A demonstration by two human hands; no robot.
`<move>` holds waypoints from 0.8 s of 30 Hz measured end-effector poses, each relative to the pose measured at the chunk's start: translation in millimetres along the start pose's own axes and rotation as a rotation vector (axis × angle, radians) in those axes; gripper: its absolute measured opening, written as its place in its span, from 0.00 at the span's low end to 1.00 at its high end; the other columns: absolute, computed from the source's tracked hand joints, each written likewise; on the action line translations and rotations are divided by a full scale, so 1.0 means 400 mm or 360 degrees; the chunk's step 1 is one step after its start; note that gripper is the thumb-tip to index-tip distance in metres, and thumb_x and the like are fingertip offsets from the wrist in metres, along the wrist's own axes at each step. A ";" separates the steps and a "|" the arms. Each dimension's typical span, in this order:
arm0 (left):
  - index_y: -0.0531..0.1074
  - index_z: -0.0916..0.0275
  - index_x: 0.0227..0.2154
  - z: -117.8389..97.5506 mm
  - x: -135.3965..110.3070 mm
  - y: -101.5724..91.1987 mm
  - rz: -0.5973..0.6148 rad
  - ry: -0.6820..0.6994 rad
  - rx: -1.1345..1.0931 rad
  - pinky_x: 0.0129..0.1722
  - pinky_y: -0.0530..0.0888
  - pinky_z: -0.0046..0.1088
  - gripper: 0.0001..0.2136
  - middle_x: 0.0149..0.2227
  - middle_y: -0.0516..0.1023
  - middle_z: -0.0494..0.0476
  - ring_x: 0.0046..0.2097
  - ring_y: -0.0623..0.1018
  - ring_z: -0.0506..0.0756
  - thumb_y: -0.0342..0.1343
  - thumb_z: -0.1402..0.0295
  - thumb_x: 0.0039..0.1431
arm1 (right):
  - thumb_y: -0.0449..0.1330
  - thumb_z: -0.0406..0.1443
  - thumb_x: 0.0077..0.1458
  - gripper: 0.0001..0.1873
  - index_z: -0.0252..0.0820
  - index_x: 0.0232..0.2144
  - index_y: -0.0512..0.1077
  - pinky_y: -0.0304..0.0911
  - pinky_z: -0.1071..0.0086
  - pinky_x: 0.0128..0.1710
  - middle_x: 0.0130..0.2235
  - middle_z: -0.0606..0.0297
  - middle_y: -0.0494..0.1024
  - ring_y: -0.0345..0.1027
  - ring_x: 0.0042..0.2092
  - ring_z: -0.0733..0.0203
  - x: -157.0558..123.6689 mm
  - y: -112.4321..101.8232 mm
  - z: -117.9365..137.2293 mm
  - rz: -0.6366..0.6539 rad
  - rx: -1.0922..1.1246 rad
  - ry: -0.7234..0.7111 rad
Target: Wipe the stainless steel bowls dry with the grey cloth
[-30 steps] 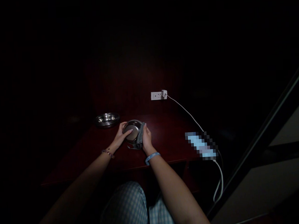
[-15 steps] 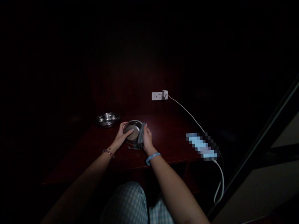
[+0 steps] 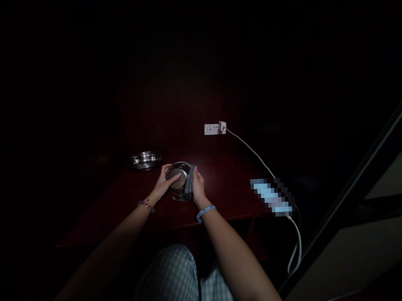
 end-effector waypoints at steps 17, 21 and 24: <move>0.72 0.57 0.48 -0.055 -0.013 -0.008 0.0002 -0.0059 -0.0091 0.64 0.72 0.45 0.18 0.51 0.80 0.60 0.58 0.78 0.64 0.63 0.54 0.60 | 0.64 0.55 0.63 0.23 0.40 0.38 0.80 0.77 0.61 0.49 0.36 0.58 0.88 0.83 0.45 0.51 0.028 -0.024 -0.025 -0.0063 0.0046 0.0117; 0.73 0.57 0.46 -0.064 -0.016 -0.003 -0.0069 -0.0067 -0.0116 0.60 0.74 0.42 0.18 0.48 0.81 0.59 0.55 0.79 0.63 0.61 0.51 0.61 | 0.62 0.51 0.65 0.18 0.42 0.37 0.78 0.77 0.61 0.49 0.36 0.57 0.88 0.84 0.44 0.51 0.031 -0.030 -0.027 -0.0110 0.0053 0.0163; 0.73 0.57 0.44 -0.061 -0.013 -0.005 -0.0133 -0.0075 -0.0087 0.57 0.74 0.40 0.17 0.46 0.81 0.58 0.53 0.79 0.62 0.60 0.49 0.61 | 0.63 0.50 0.64 0.18 0.41 0.36 0.78 0.77 0.62 0.48 0.36 0.58 0.88 0.83 0.43 0.52 0.027 -0.028 -0.025 -0.0106 0.0049 0.0170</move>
Point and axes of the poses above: each hand's wrist, its own x-axis towards the middle knuckle, its own y-axis out of the palm, z = x × y, the point moved 3 cm from there along x, towards the middle knuckle
